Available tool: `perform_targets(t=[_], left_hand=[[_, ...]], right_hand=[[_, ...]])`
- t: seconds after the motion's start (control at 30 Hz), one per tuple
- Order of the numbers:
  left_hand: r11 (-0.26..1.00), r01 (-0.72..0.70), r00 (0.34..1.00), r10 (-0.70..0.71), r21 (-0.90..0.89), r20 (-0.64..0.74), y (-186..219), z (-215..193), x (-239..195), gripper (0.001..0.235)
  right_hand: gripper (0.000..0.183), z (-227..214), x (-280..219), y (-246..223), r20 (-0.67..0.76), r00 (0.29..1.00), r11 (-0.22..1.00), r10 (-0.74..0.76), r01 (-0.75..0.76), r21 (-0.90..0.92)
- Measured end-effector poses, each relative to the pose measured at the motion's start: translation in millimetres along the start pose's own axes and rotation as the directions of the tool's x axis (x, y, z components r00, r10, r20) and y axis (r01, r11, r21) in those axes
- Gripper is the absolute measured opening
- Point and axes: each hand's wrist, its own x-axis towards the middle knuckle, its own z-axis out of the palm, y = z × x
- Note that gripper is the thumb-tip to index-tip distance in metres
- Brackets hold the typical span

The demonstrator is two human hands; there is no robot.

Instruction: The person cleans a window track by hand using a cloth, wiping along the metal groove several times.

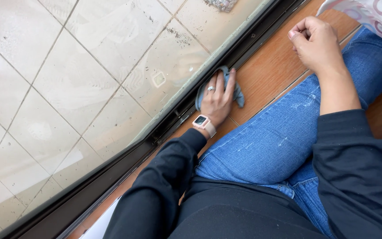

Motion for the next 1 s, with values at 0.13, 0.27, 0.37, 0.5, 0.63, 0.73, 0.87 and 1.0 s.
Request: perform_targets(t=[0.13, 0.27, 0.37, 0.5, 0.63, 0.73, 0.87, 1.0], left_hand=[[0.999, -0.022, 0.999, 0.021, -0.026, -0.028, 14, 29, 33, 0.05], [0.995, -0.024, 0.997, 0.03, 0.098, -0.067, 32, 54, 73, 0.047], [0.99, -0.029, 0.993, 0.044, 0.136, -0.107, 44, 70, 99, 0.042], [0.99, -0.035, 0.996, 0.045, 0.138, -0.072, 54, 89, 124, 0.052], [0.99, -0.01, 0.997, 0.021, 0.137, -0.074, 68, 115, 141, 0.061], [0.991, -0.011, 0.993, 0.026, 0.136, -0.114, 74, 124, 158, 0.057], [0.995, -0.098, 0.969, 0.099, 0.016, -0.227, 72, 118, 172, 0.033], [0.941, -0.293, 0.924, 0.234, -0.166, -0.302, 73, 81, 177, 0.026]], right_hand=[[0.012, 2, 3, 0, 0.009, 1.0, 1.0, 0.013, -0.013, 0.02], [0.008, 4, 10, 7, -0.021, 1.0, 0.982, 0.014, -0.01, 0.188], [0.008, 0, 11, 4, -0.041, 0.998, 0.931, 0.043, -0.025, 0.363], [0.007, -6, 12, -6, -0.105, 0.987, 0.855, 0.12, -0.048, 0.517], [0.007, -5, 18, 4, -0.148, 0.973, 0.786, 0.177, -0.049, 0.617], [0.007, -3, 23, 15, -0.207, 0.961, 0.777, 0.181, -0.011, 0.63], [0.01, -1, 24, 21, -0.275, 0.938, 0.707, 0.21, 0.049, 0.705], [0.008, -8, 23, 19, -0.38, 0.894, 0.632, 0.238, 0.155, 0.759]])
